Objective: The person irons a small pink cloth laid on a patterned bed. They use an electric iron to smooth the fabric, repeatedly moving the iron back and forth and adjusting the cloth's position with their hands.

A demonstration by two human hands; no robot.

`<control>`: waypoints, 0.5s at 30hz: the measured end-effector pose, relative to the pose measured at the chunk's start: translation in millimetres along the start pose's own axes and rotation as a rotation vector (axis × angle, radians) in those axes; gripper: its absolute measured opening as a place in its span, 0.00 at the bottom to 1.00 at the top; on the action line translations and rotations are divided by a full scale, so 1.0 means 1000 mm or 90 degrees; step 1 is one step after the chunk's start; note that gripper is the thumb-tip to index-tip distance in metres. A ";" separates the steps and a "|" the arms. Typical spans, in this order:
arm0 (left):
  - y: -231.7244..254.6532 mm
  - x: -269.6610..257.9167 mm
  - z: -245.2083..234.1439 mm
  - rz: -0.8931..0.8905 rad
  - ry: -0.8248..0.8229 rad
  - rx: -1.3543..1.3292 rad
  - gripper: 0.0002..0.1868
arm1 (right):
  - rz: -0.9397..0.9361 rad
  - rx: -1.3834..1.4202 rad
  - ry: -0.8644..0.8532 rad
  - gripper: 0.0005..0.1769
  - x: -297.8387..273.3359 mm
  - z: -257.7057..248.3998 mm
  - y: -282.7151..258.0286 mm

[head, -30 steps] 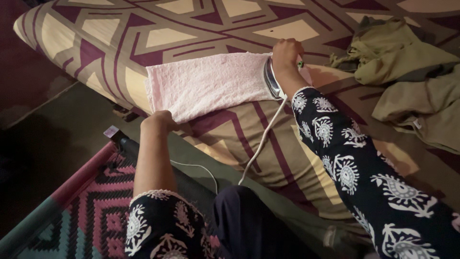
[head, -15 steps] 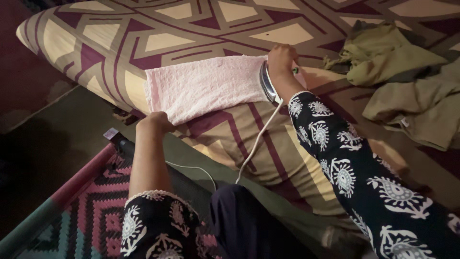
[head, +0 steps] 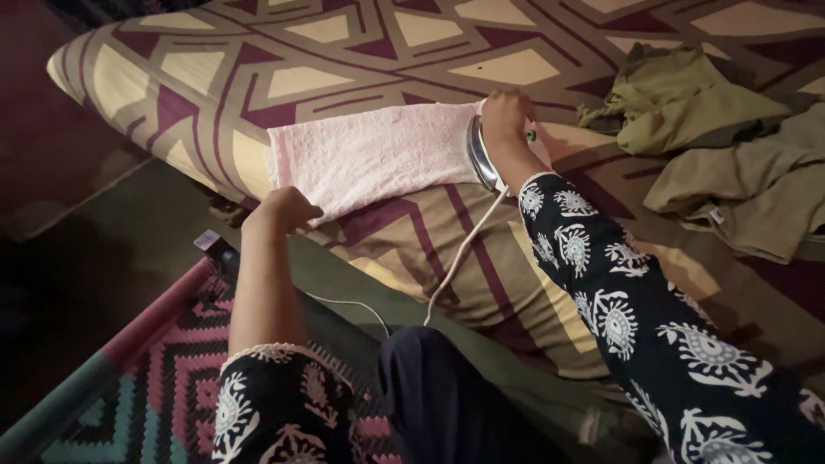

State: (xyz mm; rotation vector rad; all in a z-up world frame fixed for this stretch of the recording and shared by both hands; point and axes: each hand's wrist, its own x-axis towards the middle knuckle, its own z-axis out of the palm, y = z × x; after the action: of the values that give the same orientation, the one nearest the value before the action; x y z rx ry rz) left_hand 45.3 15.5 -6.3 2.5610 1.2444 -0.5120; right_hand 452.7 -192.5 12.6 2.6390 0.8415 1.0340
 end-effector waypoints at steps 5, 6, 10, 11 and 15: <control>-0.020 0.003 0.007 -0.036 0.101 -0.119 0.32 | 0.032 -0.014 0.037 0.14 -0.001 0.009 -0.003; -0.021 -0.001 0.010 -0.038 0.141 -0.027 0.33 | 0.041 -0.021 0.049 0.12 0.000 0.011 -0.005; -0.012 -0.023 0.012 -0.072 0.041 0.047 0.30 | -0.013 -0.065 0.023 0.08 0.004 0.016 -0.008; -0.010 -0.028 0.010 -0.078 0.055 0.020 0.30 | -0.016 -0.072 0.020 0.09 0.005 0.018 -0.008; -0.002 -0.037 0.009 -0.033 0.116 -0.003 0.30 | 0.005 -0.069 0.023 0.11 0.009 0.018 -0.007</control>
State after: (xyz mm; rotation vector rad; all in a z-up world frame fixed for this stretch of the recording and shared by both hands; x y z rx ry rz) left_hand 20.4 -12.2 1.0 2.6255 1.3719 -0.2903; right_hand 467.0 -181.0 1.5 2.5424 0.7596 1.1003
